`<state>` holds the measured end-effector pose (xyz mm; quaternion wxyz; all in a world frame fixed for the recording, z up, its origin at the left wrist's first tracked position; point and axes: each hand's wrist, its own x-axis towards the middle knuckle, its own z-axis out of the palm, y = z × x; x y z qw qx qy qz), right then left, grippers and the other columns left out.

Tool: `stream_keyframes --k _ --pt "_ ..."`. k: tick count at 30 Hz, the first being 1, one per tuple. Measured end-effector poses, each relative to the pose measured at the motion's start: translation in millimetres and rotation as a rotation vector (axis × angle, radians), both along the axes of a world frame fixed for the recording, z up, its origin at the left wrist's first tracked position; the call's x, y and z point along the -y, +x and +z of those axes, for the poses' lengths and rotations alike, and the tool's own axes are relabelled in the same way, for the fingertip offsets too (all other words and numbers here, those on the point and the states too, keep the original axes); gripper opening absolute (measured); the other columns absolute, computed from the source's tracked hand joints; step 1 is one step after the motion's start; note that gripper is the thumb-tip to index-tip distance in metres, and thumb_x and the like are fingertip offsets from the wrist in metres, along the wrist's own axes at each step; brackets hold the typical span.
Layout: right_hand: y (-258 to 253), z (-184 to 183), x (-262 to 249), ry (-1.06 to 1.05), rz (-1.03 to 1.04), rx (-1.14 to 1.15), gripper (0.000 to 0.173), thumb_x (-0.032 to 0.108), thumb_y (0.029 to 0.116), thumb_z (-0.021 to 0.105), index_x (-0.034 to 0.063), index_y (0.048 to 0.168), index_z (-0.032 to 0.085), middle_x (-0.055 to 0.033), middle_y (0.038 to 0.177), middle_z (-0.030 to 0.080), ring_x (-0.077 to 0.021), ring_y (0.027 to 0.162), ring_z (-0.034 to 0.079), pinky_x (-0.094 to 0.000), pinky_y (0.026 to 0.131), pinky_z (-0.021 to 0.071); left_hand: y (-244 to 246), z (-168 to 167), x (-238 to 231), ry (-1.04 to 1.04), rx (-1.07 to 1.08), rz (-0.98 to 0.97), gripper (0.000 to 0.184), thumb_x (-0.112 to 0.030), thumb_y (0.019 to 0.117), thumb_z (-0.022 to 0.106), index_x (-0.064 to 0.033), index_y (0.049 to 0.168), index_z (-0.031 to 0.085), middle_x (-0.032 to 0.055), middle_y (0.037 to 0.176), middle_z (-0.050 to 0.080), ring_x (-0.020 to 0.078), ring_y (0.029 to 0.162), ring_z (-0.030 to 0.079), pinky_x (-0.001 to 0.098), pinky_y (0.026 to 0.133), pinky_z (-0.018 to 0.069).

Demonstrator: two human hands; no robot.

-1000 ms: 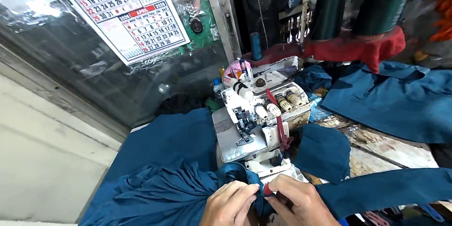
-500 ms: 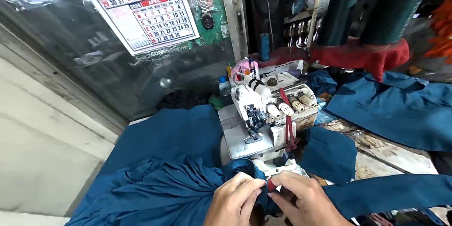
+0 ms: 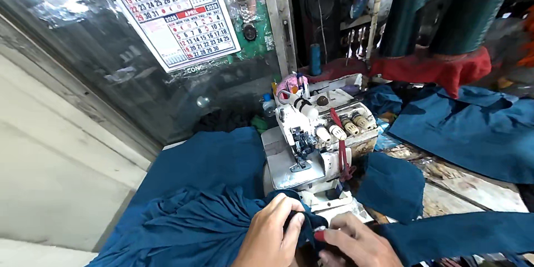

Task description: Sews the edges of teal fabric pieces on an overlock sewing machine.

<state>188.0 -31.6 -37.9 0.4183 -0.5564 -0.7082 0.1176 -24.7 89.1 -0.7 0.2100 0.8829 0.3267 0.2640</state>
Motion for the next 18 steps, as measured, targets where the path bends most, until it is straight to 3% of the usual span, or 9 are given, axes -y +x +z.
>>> stream_keyframes --k 3,7,9,10,12,14,16,17,18 --pt "13 -27 10 -0.163 0.027 0.126 0.022 0.036 0.1003 0.064 0.0223 0.115 0.072 -0.0081 0.108 0.065 -0.0197 0.086 0.067 -0.039 0.063 0.0581 -2 3 -7 0.005 -0.035 0.007 0.024 -0.033 0.1036 0.052 -0.0199 0.107 0.072 -0.0067 0.1 0.067 0.0035 0.095 0.064 0.0256 0.081 0.0565" --pt "23 -13 11 -0.089 0.034 0.078 0.017 0.028 0.1019 0.064 0.0181 0.109 0.076 -0.0067 0.113 0.068 -0.0165 0.095 0.068 -0.0343 0.074 0.0596 -5 3 -15 -0.046 -0.02 0.002 0.023 -0.032 0.1029 0.056 -0.0191 0.109 0.073 -0.0073 0.102 0.07 0.0024 0.094 0.066 0.0236 0.083 0.0571" --pt "24 -8 3 -0.004 0.034 0.052 0.015 0.027 0.1009 0.065 0.0183 0.105 0.077 -0.0073 0.124 0.067 -0.0177 0.111 0.065 -0.0342 0.088 0.0583 -5 11 -15 -0.015 -0.013 0.024 0.028 -0.034 0.1032 0.057 -0.0208 0.123 0.072 -0.0071 0.109 0.072 0.0025 0.096 0.067 0.0237 0.085 0.0584" --pt "23 -5 -2 0.059 0.041 0.026 0.014 0.026 0.0998 0.067 0.0168 0.102 0.077 -0.0094 0.13 0.065 -0.0207 0.12 0.061 -0.0366 0.096 0.0555 -5 17 -13 0.018 0.016 0.044 0.028 -0.034 0.1032 0.057 -0.0222 0.123 0.073 -0.0072 0.108 0.071 0.0029 0.096 0.067 0.0239 0.085 0.0584" --pt "20 1 -14 0.185 0.085 -0.043 0.013 0.022 0.0982 0.068 0.0114 0.096 0.074 -0.0131 0.137 0.063 -0.028 0.137 0.052 -0.0448 0.113 0.0463 -8 27 -9 0.033 0.169 0.055 0.022 -0.027 0.1032 0.058 -0.0194 0.112 0.076 -0.0051 0.101 0.069 0.0067 0.094 0.065 0.0261 0.082 0.0572" --pt "16 7 -29 0.253 0.163 -0.138 0.012 0.017 0.0992 0.065 0.0072 0.096 0.071 -0.0119 0.136 0.065 -0.0302 0.141 0.05 -0.052 0.121 0.0399 -11 29 -13 -0.081 0.265 0.008 0.022 -0.019 0.1055 0.051 -0.0121 0.109 0.072 -0.0016 0.101 0.07 0.011 0.095 0.067 0.0304 0.083 0.0587" --pt "12 19 -35 0.265 0.22 -0.227 0.011 0.013 0.1007 0.064 0.0033 0.1 0.07 -0.0104 0.117 0.073 -0.0254 0.125 0.064 -0.0508 0.116 0.0471 -17 35 -23 -0.228 0.263 -0.053 0.022 -0.02 0.1079 0.048 -0.0092 0.11 0.067 0.0005 0.098 0.071 0.0121 0.09 0.068 0.0308 0.079 0.0582" --pt "11 30 -32 0.249 0.213 -0.25 0.013 0.013 0.1008 0.065 0.0023 0.101 0.071 -0.0091 0.104 0.076 -0.0202 0.109 0.071 -0.0422 0.101 0.058 -23 48 -27 -0.239 0.264 -0.077 0.021 -0.02 0.1077 0.05 -0.008 0.111 0.067 0.0015 0.098 0.07 0.0123 0.088 0.067 0.0309 0.078 0.0584" --pt "10 42 -28 0.215 0.198 -0.276 0.014 0.013 0.1008 0.065 0.0018 0.102 0.072 -0.0083 0.093 0.074 -0.0144 0.088 0.072 -0.0332 0.081 0.0617 -29 67 -30 -0.209 0.264 -0.096 0.02 -0.02 0.1074 0.052 -0.0077 0.112 0.068 0.0017 0.099 0.071 0.012 0.087 0.068 0.0302 0.077 0.0589"
